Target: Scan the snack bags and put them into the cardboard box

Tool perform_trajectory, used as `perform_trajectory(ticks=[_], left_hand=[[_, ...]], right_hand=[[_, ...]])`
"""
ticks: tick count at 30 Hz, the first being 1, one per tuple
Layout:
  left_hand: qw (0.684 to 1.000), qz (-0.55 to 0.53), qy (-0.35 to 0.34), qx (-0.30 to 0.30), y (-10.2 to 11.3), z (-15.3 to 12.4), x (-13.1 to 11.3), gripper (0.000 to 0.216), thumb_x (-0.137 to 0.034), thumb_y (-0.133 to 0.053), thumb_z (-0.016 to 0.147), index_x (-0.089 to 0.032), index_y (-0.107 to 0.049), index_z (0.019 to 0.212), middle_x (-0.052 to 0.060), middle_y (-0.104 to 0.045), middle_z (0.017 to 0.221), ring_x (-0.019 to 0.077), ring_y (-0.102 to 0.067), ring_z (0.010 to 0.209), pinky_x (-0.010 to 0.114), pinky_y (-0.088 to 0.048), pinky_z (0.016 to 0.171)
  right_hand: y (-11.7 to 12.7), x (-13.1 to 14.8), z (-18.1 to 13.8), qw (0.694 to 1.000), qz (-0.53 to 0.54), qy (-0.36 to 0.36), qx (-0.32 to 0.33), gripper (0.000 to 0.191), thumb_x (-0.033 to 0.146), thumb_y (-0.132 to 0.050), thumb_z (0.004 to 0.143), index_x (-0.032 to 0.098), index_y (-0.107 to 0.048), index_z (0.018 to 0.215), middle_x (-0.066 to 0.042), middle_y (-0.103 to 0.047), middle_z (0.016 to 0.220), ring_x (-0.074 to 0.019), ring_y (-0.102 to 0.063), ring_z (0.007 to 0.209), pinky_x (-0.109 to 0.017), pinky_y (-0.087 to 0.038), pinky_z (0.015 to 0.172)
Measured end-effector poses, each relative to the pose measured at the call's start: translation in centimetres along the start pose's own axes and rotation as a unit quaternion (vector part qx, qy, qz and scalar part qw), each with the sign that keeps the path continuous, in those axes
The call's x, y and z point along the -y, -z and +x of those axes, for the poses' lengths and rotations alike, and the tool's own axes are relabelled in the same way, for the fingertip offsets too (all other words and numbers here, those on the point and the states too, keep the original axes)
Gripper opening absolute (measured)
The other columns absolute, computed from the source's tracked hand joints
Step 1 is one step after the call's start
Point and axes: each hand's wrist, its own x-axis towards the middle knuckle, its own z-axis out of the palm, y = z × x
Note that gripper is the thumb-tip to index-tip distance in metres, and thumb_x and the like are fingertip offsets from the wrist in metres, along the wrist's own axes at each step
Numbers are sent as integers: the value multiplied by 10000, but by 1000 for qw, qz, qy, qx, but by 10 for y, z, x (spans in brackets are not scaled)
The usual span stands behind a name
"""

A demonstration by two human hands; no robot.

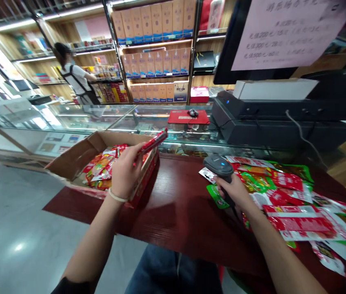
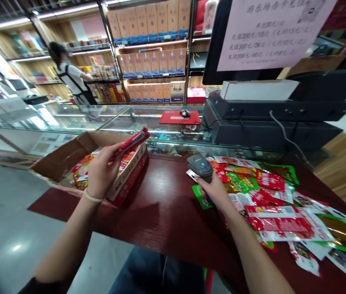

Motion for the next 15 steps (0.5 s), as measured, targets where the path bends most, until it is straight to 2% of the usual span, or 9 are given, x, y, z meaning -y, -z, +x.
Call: perform_trajectory(ticks=[3,7,11,15], left_hand=[[995,81,62,-21,18,-3,39,344,-273,-482,927,-235,-602,1248,74,-665,1164,220,-620,1058,328,-474,907],[991,67,105,42,18,-12,74,427,-310,-519,900,-196,-558,1310,109,-630,1263,251,-592,1146,378,-455,974],[993,39,111,27,11,-15,81,405,-336,-479,925,-185,-564,1291,102,-650,1232,226,-610,1119,375,-448,991],[995,45,89,21,15,-13,68,333,-328,-463,934,-186,-635,1182,87,-687,1151,217,-635,1059,355,-467,951]], right_hand=[[-1,0,-1,1000,-5,-10,3,405,527,-745,694,223,-486,761,61,-493,440,-100,-426,332,-225,-331,344],[1,0,0,1000,-6,-4,13,382,510,-730,729,218,-485,706,53,-492,444,-95,-430,333,-225,-333,349],[5,0,2,1000,-2,4,22,375,497,-718,749,215,-491,649,36,-498,428,-98,-422,324,-235,-324,345],[9,3,1,1000,2,8,9,378,475,-711,762,217,-476,617,35,-489,416,-103,-427,325,-236,-323,349]])
